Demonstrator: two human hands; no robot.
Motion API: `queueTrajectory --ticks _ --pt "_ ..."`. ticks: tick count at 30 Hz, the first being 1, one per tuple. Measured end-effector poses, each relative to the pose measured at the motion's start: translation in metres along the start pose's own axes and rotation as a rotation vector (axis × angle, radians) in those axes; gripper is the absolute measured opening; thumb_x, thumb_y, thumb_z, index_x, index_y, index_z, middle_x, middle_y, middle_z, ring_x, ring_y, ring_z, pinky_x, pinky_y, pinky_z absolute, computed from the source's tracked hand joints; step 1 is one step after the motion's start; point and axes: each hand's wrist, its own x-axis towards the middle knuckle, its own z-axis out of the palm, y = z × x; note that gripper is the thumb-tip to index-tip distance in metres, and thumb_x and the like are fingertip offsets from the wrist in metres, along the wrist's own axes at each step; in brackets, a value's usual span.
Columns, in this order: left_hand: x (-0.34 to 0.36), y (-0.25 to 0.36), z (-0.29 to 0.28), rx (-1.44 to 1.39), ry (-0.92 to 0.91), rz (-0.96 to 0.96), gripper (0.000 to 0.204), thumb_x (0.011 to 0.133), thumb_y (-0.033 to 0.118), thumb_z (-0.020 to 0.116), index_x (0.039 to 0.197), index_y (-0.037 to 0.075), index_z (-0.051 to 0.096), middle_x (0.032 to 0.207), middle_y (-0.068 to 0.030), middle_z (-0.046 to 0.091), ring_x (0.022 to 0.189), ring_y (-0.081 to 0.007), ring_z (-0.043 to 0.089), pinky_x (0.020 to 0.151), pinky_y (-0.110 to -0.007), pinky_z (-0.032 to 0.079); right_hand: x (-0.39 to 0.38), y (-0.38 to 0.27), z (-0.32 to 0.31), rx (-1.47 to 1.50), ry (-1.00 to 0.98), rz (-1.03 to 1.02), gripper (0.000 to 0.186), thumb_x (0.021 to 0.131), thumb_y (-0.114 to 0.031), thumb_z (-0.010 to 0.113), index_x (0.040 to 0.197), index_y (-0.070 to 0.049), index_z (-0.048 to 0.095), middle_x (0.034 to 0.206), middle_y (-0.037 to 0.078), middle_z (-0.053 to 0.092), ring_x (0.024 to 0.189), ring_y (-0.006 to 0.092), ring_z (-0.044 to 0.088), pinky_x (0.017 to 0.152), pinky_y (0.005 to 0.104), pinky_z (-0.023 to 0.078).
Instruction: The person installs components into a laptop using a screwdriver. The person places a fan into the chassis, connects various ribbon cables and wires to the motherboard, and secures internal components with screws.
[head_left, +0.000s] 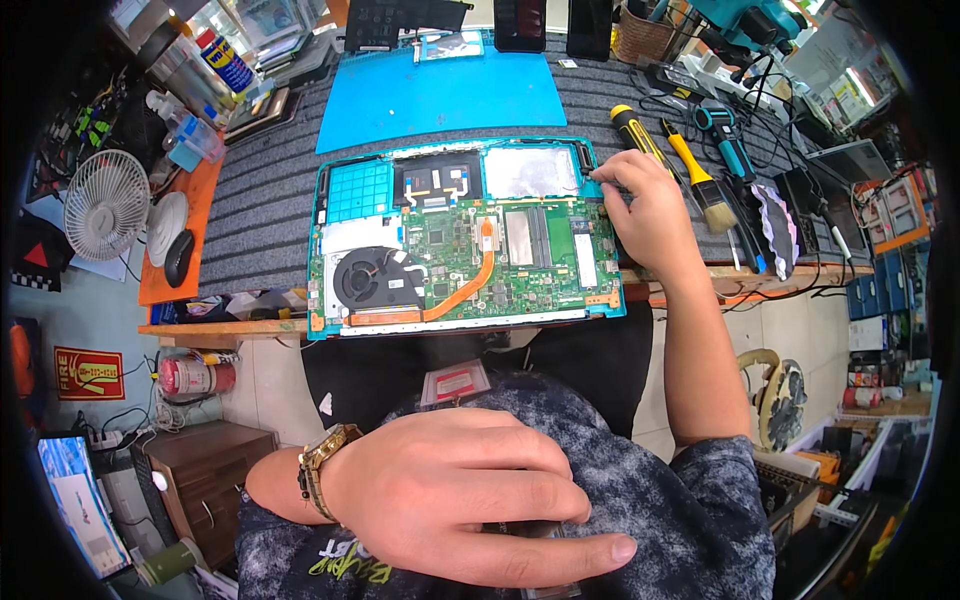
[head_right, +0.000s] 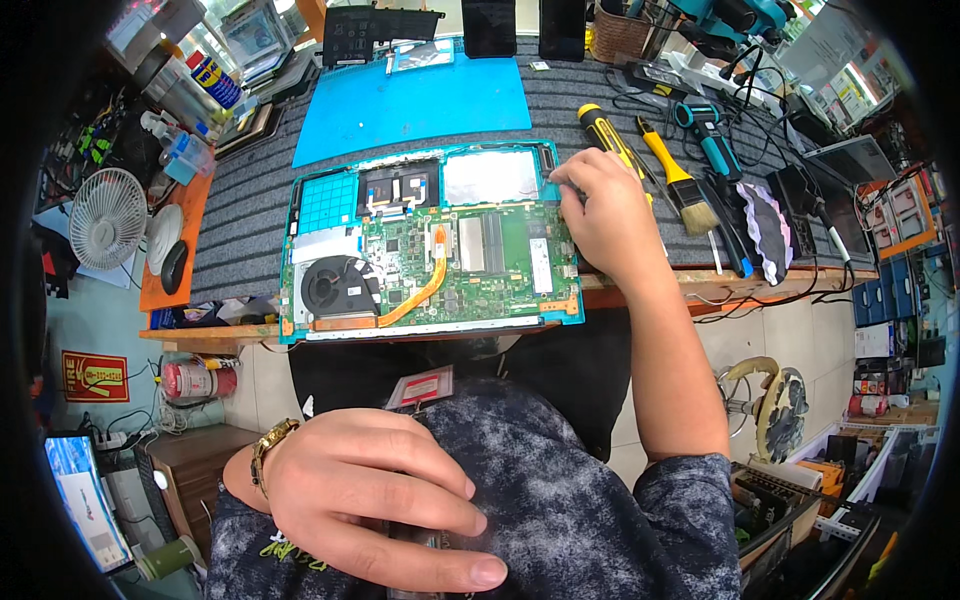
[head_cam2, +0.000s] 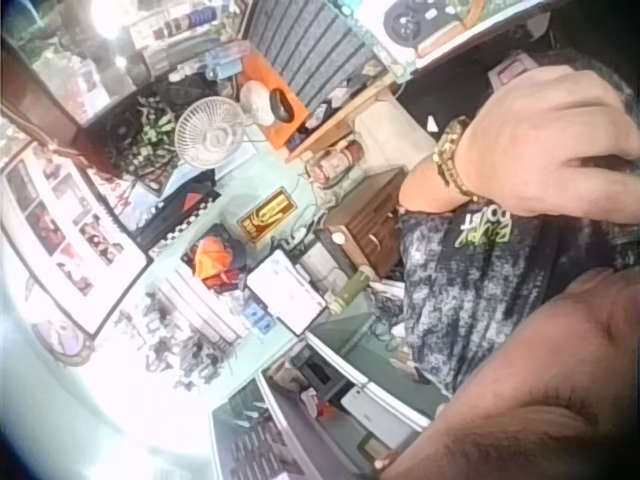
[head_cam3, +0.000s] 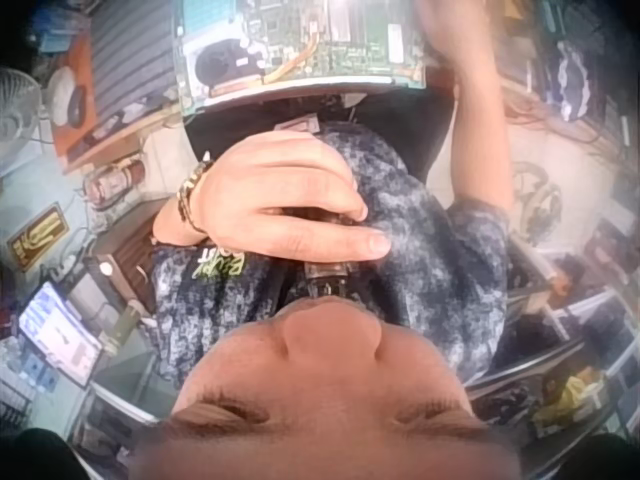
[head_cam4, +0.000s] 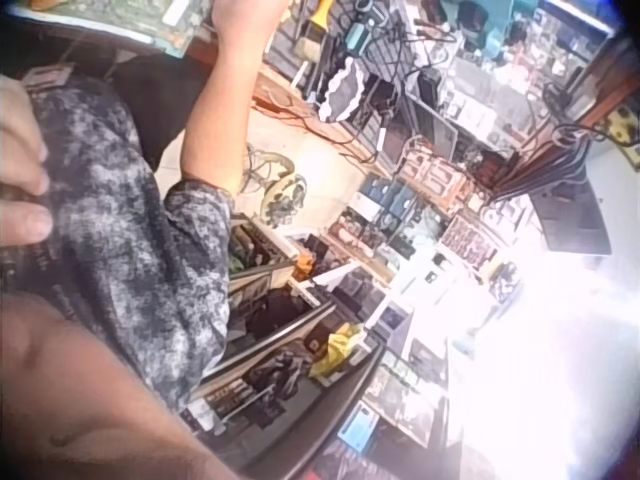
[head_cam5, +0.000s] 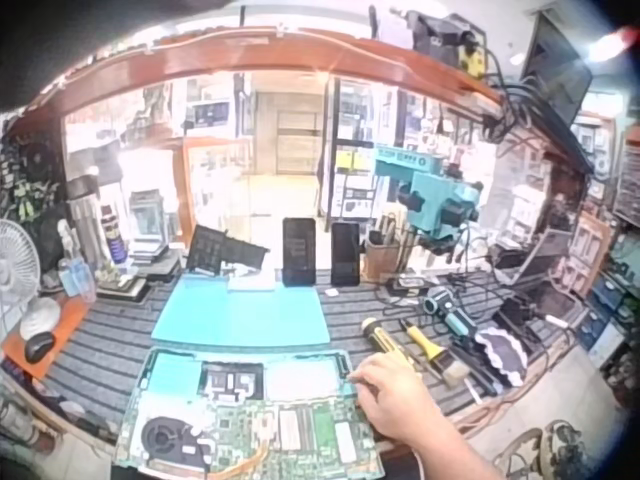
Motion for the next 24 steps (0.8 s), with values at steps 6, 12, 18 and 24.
queueTrajectory --ticks 6,12,18,24 --pt "-0.002 0.000 0.000 -0.003 -0.038 -0.023 0.037 0.098 0.018 0.077 0.132 0.004 0.082 0.107 -0.0064 0.071 0.093 -0.0220 0.071 0.076 -0.033 0.060 -0.004 0.019 -0.014 -0.137 0.184 0.141 0.023 0.096 -0.005 0.076 0.119 -0.004 0.077 0.114 0.016 0.075 0.109 0.0393 0.071 0.098 0.0494 0.056" --pt "0.001 -0.005 -0.008 -0.100 -0.086 -0.024 0.036 0.101 0.012 0.073 0.131 -0.006 0.079 0.117 -0.0155 0.075 0.100 -0.0301 0.074 0.085 -0.040 0.063 -0.009 0.054 -0.056 -0.176 0.052 0.485 0.024 0.099 -0.009 0.076 0.121 0.000 0.079 0.110 0.020 0.079 0.101 0.0399 0.077 0.090 0.0465 0.060" --pt "0.013 -0.009 -0.011 -0.132 -0.130 0.020 0.038 0.100 0.010 0.070 0.130 -0.012 0.077 0.126 -0.0233 0.076 0.107 -0.0375 0.075 0.092 -0.045 0.065 0.008 0.064 -0.061 -0.366 -0.163 0.604 0.024 0.097 -0.025 0.081 0.112 -0.007 0.085 0.108 0.018 0.083 0.104 0.0392 0.079 0.093 0.0488 0.062" --pt "0.019 -0.006 -0.013 -0.068 -0.139 0.043 0.038 0.098 0.007 0.069 0.128 -0.014 0.077 0.124 -0.0250 0.077 0.106 -0.0392 0.075 0.093 -0.045 0.066 0.023 0.087 -0.057 -0.451 -0.136 0.531 0.020 0.095 -0.023 0.078 0.099 -0.003 0.081 0.098 0.021 0.081 0.095 0.0416 0.079 0.088 0.0515 0.062"
